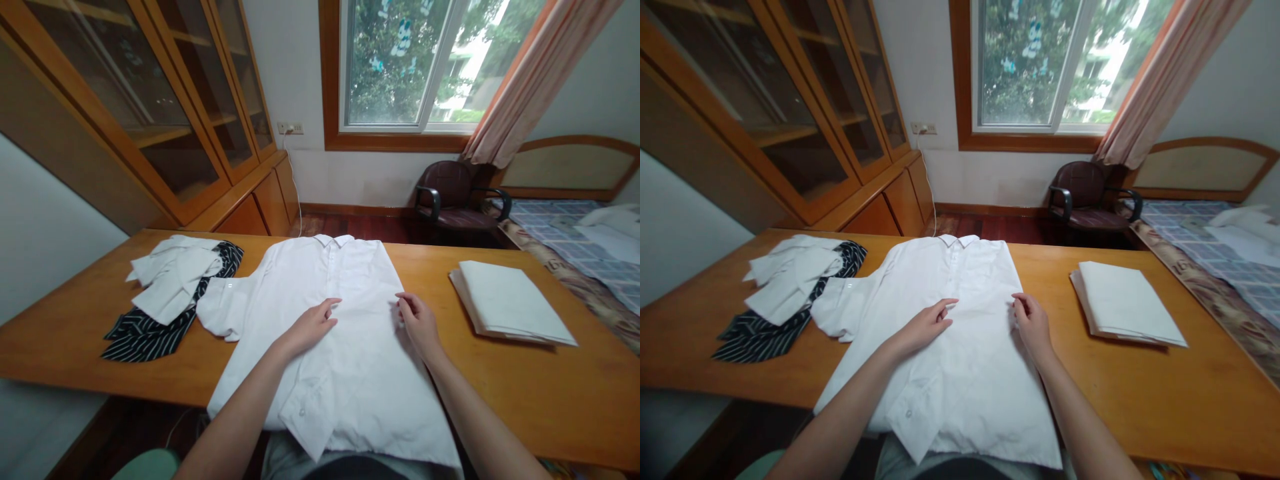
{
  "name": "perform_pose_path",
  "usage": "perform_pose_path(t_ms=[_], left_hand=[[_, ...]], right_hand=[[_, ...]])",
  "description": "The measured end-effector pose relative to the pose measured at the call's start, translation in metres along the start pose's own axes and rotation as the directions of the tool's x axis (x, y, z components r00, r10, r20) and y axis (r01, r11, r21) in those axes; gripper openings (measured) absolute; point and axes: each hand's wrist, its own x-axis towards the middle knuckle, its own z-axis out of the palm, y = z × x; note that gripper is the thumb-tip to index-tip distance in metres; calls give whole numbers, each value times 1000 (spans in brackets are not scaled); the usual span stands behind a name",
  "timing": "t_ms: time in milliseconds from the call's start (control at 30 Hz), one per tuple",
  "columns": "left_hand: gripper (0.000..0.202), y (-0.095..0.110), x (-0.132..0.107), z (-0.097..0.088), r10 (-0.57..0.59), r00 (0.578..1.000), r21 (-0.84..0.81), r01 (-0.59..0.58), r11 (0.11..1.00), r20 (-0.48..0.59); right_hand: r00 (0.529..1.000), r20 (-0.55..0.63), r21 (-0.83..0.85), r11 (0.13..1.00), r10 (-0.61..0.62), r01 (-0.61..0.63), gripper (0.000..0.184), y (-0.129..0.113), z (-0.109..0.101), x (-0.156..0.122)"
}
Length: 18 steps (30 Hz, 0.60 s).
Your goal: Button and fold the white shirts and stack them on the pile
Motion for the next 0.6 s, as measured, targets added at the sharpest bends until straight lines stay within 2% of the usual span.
perform_pose_path(t_ms=[67, 133, 233, 300, 367, 467, 533, 600], left_hand=[[49, 1, -1, 0, -15, 999, -101, 11, 995, -33], [48, 3, -3, -4, -33, 996, -220, 15, 975, -79], [49, 5, -6, -13, -75, 989, -377, 20, 926, -130], [50, 5, -10, -21, -110, 988, -454, 50, 890, -107], [50, 4, -16, -29, -138, 988, -499, 90, 862, -61], [51, 2, -25, -41, -167, 985, -498, 124, 858, -43], [53, 1, -32, -49, -176, 983, -445, 134, 885, -55], [58, -2, -39, -55, -188, 982, -362, 166, 917, -27]], right_hand=[[994, 33, -112, 988, -105, 108, 36, 0, -2, -4], [965, 175, -203, 952, -196, 230, 39, 0, -4, -9], [848, 460, -263, 871, -265, 415, 44, -7, -4, -14], [763, 576, -264, 816, -294, 514, 39, -15, -3, -16], [702, 627, -226, 784, -338, 578, 32, -23, -3, -17], [649, 644, -154, 763, -404, 627, 28, -28, -2, -20], [638, 644, -150, 748, -423, 647, 30, -25, -3, -23], [648, 633, -193, 724, -424, 662, 35, -19, -3, -26]])
